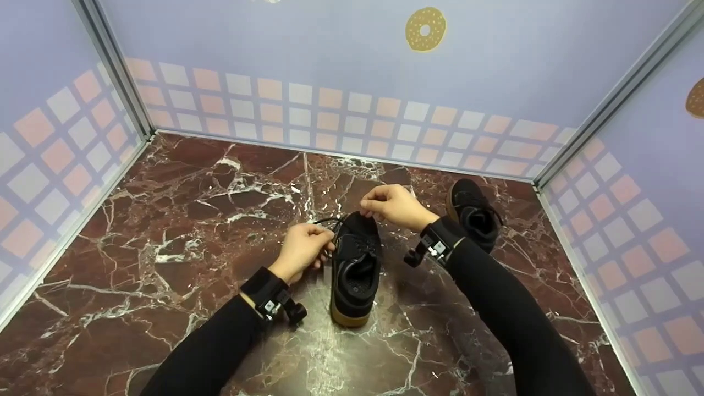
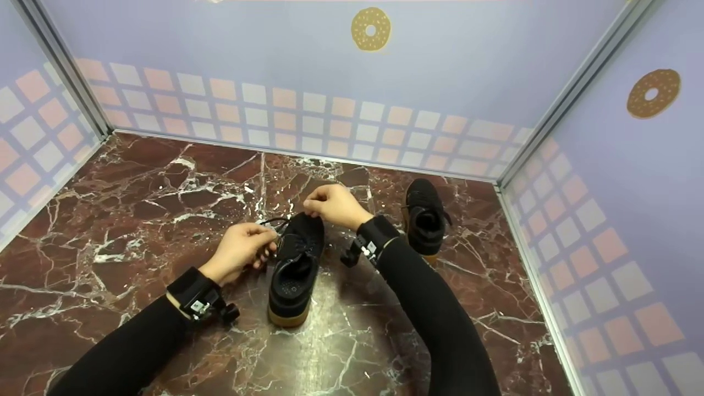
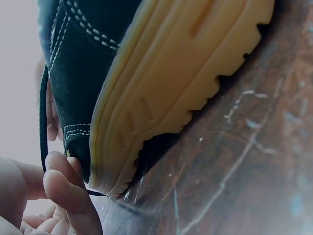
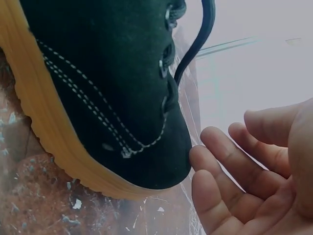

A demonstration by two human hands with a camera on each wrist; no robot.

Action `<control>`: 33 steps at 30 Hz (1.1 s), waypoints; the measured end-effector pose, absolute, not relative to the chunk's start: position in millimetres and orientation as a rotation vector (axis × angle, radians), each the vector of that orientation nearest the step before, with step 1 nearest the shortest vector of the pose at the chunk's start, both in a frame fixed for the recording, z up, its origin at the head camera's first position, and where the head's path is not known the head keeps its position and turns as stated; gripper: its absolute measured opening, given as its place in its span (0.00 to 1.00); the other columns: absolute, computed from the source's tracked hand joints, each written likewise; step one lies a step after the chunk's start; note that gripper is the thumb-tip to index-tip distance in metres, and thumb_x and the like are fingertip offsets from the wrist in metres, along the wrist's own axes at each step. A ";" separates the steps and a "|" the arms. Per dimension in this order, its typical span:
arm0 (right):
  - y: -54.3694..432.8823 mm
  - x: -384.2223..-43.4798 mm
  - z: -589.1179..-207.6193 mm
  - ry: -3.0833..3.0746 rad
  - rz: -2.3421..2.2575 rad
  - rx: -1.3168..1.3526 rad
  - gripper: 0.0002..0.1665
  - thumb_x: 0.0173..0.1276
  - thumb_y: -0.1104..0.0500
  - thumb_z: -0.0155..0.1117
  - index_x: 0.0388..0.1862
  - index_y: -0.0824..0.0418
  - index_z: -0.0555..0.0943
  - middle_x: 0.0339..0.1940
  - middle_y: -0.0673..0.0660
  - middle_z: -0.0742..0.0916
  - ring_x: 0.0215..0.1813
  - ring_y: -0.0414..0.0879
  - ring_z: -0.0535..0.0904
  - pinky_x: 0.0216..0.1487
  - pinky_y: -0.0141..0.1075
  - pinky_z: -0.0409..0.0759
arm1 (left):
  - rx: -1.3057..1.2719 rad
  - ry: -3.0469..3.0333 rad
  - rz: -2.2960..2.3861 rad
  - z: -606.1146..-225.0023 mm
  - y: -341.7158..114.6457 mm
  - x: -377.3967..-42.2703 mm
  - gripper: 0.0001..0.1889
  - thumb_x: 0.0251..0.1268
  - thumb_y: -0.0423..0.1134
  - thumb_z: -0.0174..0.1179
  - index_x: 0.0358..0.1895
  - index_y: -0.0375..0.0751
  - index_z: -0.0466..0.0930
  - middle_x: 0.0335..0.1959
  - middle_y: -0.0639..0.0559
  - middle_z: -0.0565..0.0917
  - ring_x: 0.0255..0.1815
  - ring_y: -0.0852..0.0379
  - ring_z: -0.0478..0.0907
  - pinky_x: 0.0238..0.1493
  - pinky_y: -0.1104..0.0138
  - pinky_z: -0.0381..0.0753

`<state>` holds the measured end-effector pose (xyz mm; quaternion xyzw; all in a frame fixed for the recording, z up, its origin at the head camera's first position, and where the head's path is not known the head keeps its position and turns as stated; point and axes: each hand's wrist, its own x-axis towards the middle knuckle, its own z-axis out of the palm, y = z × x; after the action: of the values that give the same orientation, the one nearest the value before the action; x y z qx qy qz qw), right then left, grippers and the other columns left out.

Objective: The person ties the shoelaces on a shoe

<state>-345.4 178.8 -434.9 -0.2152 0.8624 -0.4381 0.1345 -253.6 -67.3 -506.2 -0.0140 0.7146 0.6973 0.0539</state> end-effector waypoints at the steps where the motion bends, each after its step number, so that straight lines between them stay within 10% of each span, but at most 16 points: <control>1: 179.3 -344.9 -435.1 2.501 -1.264 -0.626 0.14 0.83 0.55 0.70 0.50 0.65 0.92 0.41 0.59 0.94 0.48 0.73 0.87 0.51 0.58 0.89 | -0.043 2.171 2.120 -505.6 -67.4 -253.8 0.08 0.80 0.33 0.65 0.47 0.28 0.90 0.30 0.43 0.90 0.15 0.61 0.77 0.13 0.72 0.75; 10: 181.7 -342.3 -434.8 2.517 -1.255 -0.631 0.14 0.83 0.54 0.71 0.50 0.64 0.92 0.41 0.58 0.94 0.45 0.69 0.88 0.46 0.50 0.89 | -0.068 1.968 2.204 -494.2 -72.7 -255.4 0.16 0.83 0.35 0.62 0.59 0.22 0.81 0.32 0.43 0.88 0.18 0.57 0.80 0.15 0.70 0.80; 23: 183.3 -338.6 -436.5 2.530 -1.264 -0.650 0.11 0.84 0.58 0.69 0.49 0.65 0.92 0.42 0.60 0.95 0.43 0.64 0.90 0.47 0.53 0.90 | 0.247 1.882 2.076 -481.2 -91.8 -259.9 0.29 0.70 0.17 0.60 0.74 0.17 0.72 0.49 0.33 0.88 0.41 0.50 0.90 0.50 0.58 0.93; 33: 184.5 -331.8 -431.3 2.496 -1.287 -0.692 0.12 0.83 0.57 0.71 0.49 0.66 0.92 0.40 0.58 0.94 0.39 0.56 0.89 0.44 0.46 0.90 | 0.351 2.266 1.941 -482.6 -87.5 -265.9 0.14 0.77 0.30 0.68 0.58 0.26 0.89 0.29 0.35 0.87 0.20 0.59 0.80 0.23 0.67 0.86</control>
<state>-331.8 184.5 -431.3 -0.2375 0.8562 -0.4416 0.1243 -265.9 -87.5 -482.6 0.1164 0.7524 0.6447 0.0687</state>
